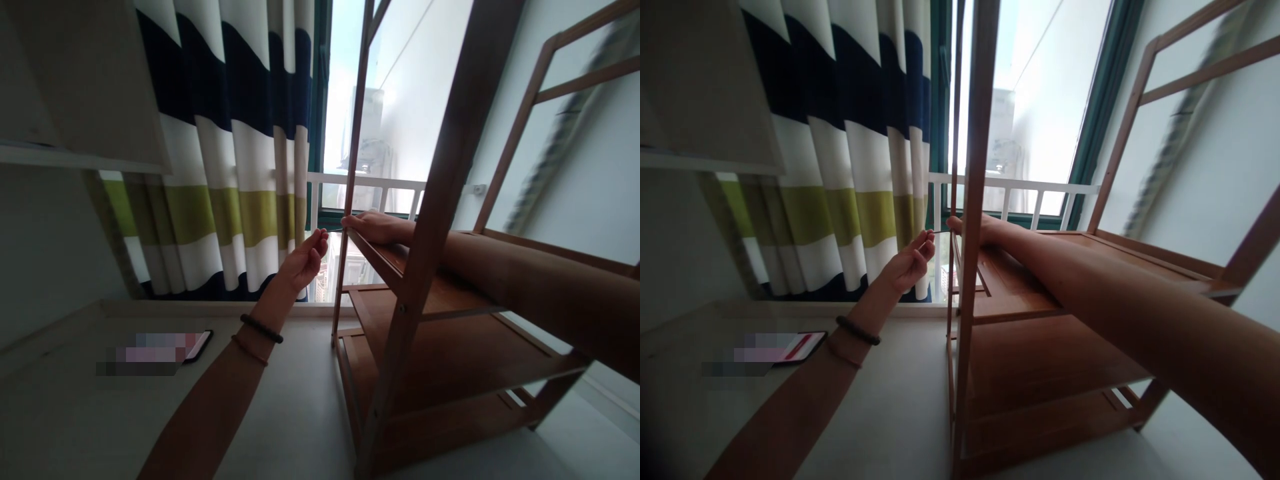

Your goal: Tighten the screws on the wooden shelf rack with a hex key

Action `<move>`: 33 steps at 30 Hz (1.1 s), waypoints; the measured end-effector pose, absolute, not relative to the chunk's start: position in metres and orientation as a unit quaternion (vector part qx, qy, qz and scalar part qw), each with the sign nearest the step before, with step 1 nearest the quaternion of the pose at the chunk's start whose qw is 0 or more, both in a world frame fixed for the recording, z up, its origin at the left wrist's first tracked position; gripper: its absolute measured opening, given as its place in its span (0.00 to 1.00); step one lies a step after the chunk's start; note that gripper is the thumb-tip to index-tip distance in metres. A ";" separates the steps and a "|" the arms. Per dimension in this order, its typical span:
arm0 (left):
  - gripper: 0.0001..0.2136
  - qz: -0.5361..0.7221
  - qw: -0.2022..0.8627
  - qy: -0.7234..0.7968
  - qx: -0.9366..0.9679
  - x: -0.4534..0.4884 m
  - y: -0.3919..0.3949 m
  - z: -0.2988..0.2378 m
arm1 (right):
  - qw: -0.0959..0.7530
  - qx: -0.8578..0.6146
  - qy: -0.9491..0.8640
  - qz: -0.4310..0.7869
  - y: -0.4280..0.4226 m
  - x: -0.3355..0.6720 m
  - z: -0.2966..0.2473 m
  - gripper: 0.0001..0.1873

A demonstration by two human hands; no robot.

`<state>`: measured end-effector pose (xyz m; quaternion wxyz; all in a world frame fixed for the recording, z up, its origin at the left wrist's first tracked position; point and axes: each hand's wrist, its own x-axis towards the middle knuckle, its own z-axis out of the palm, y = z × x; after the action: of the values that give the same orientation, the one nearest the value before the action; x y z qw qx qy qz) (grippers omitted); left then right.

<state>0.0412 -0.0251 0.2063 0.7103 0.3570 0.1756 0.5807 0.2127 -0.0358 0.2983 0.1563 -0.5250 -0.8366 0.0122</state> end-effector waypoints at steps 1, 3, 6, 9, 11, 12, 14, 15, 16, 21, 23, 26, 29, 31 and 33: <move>0.09 0.576 0.716 0.173 0.354 0.040 -0.024 0.208 | 0.156 -0.530 -0.833 0.013 -0.036 0.213 0.298 0.23; 0.08 0.568 0.724 0.172 0.351 0.039 -0.022 0.211 | 0.154 -0.539 -0.828 0.013 -0.037 0.213 0.298 0.27; 0.08 0.547 0.732 0.192 0.358 0.036 -0.021 0.211 | 0.148 -0.540 -0.828 0.012 -0.037 0.213 0.298 0.29; 0.14 0.511 0.738 0.231 0.376 0.032 -0.020 0.208 | 0.144 -0.540 -0.829 0.011 -0.037 0.213 0.298 0.30; 0.16 0.494 0.735 0.247 0.393 0.029 -0.020 0.208 | 0.141 -0.541 -0.829 0.007 -0.037 0.212 0.298 0.30; 0.15 0.490 0.732 0.250 0.402 0.027 -0.020 0.209 | 0.140 -0.540 -0.830 0.006 -0.037 0.212 0.298 0.30; 0.13 0.486 0.720 0.255 0.425 0.024 -0.021 0.214 | 0.137 -0.538 -0.832 0.004 -0.037 0.212 0.297 0.30; 0.11 0.486 0.711 0.257 0.439 0.023 -0.022 0.218 | 0.137 -0.538 -0.832 0.004 -0.038 0.212 0.297 0.29; 0.10 0.487 0.699 0.260 0.454 0.023 -0.023 0.221 | 0.139 -0.538 -0.831 0.006 -0.038 0.211 0.297 0.29; 0.03 0.525 0.596 0.274 0.542 0.024 -0.029 0.232 | 0.155 -0.537 -0.829 0.032 -0.039 0.212 0.298 0.29; 0.04 0.555 0.542 0.276 0.568 0.028 -0.032 0.230 | 0.160 -0.532 -0.830 0.038 -0.039 0.212 0.298 0.29; 0.06 0.613 0.470 0.269 0.575 0.036 -0.035 0.223 | 0.163 -0.533 -0.829 0.038 -0.040 0.212 0.298 0.30; 0.09 0.650 0.445 0.258 0.560 0.043 -0.036 0.216 | 0.158 -0.543 -0.824 0.035 -0.041 0.211 0.298 0.29; 0.08 0.658 0.470 0.244 0.535 0.046 -0.037 0.216 | 0.163 -0.544 -0.822 0.036 -0.042 0.210 0.299 0.29; 0.07 0.660 0.513 0.223 0.502 0.047 -0.037 0.218 | 0.166 -0.538 -0.825 0.033 -0.042 0.210 0.299 0.29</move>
<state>0.0468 -0.0370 0.2181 0.5133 0.5016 0.2227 0.6599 0.2095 -0.0422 0.2990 0.1664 -0.5385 -0.8254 0.0329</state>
